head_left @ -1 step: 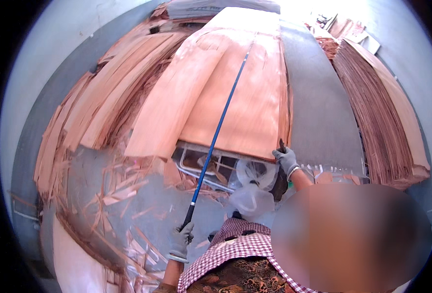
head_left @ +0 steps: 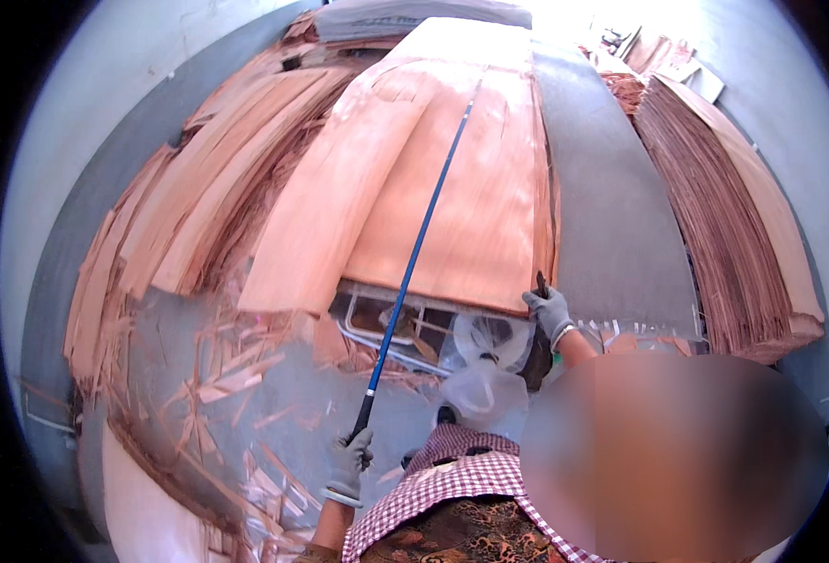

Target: The person cuts wood veneer sheets using a knife, applies tape to the edges, and moves the sheets between stacks in a workshop environment.

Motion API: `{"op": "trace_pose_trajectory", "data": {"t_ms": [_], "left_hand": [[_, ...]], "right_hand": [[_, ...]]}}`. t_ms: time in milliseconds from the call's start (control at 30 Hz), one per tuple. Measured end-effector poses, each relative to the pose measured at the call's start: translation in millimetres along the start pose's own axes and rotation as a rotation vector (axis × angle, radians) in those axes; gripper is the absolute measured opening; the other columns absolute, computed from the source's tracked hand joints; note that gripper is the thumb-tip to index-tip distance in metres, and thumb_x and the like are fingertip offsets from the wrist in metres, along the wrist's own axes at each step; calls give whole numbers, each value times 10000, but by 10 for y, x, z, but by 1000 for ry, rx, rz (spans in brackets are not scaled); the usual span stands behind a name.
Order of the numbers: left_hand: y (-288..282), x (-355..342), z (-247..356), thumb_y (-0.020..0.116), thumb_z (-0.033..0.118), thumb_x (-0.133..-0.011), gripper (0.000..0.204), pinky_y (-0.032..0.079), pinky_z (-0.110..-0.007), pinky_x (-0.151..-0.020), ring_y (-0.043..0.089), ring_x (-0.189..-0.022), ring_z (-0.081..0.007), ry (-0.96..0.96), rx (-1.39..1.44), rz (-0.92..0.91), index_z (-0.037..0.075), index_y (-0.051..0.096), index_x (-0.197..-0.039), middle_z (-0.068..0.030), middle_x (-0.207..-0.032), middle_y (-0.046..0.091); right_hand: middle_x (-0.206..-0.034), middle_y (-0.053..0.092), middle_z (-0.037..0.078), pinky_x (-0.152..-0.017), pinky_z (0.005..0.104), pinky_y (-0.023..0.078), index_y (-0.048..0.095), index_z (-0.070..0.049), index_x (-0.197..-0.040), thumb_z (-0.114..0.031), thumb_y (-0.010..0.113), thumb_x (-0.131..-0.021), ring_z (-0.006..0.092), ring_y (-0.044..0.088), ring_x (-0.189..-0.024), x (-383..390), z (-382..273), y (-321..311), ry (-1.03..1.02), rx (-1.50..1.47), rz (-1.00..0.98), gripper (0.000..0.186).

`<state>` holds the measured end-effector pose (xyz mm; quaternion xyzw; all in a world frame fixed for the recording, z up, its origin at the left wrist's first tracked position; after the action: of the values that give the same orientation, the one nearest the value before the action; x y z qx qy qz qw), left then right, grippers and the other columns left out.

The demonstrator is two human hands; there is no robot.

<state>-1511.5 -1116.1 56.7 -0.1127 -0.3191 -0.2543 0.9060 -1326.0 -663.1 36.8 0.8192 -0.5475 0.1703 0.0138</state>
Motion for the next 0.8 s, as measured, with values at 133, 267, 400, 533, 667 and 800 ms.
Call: {"op": "trace_pose_trajectory", "data": {"t_ms": [133, 267, 400, 533, 667, 800], "left_hand": [[127, -498, 368, 696, 313, -781, 282, 290, -201, -353, 421, -376, -65, 32, 3, -94, 62, 580, -725, 2, -506, 501], [397, -860, 801, 682, 351, -790, 306, 277, -198, -353, 410, -374, -53, 25, 8, -161, 69, 581, -730, 12, -497, 482], [547, -1292, 1037, 642, 381, -819, 314, 286, -202, -361, 391, -376, -56, 11, -1, -221, 88, 557, -745, 18, -509, 478], [754, -1570, 1278, 601, 381, -850, 299, 364, -222, -405, 455, -436, -80, 35, -92, -339, 89, 558, -804, 7, -578, 519], [986, -1650, 1403, 577, 316, -883, 260, 468, -252, -499, 565, -571, -113, 24, -168, -663, 80, 522, -979, -21, -682, 563], [900, -1741, 1299, 560, 283, -895, 266, 532, -315, -533, 591, -611, -159, -133, -232, -773, 90, 423, -1017, -64, -794, 553]], "right_hand": [[-681, 522, -11, -543, 265, 408, 555, -62, -784, -108, 705, -749, 84, 464, -611, 10, -158, 45, -127, 204, 81, 160], [-678, 519, -11, -539, 237, 401, 536, -44, -795, -137, 677, -736, 69, 469, -617, -48, -158, -7, -210, 239, 131, 179], [-650, 478, -29, -501, 234, 365, 523, -59, -788, -136, 642, -751, 65, 427, -558, 17, -520, 193, -180, -30, 55, 146], [-676, 463, -39, -443, 194, 301, 516, -70, -803, -165, 656, -773, 36, 377, -513, 311, -1343, 552, -117, -204, -71, 172], [-680, 457, -38, -428, 176, 303, 525, -80, -850, -197, 659, -803, 24, 383, -493, 252, -1814, 1258, -126, -260, -252, 184], [-675, 487, -34, -433, 177, 332, 512, -82, -814, -185, 637, -807, 30, 465, -549, 15, -2245, 2367, -223, -119, -400, 162]]}}
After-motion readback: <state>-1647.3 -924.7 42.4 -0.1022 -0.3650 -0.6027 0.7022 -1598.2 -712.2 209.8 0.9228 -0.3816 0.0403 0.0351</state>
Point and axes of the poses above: each hand's wrist, its own x-axis away from the middle knuckle, its own y-axis out of the palm, z = x × y, the point moved 5 cm from there along -x, towards the middle knuckle
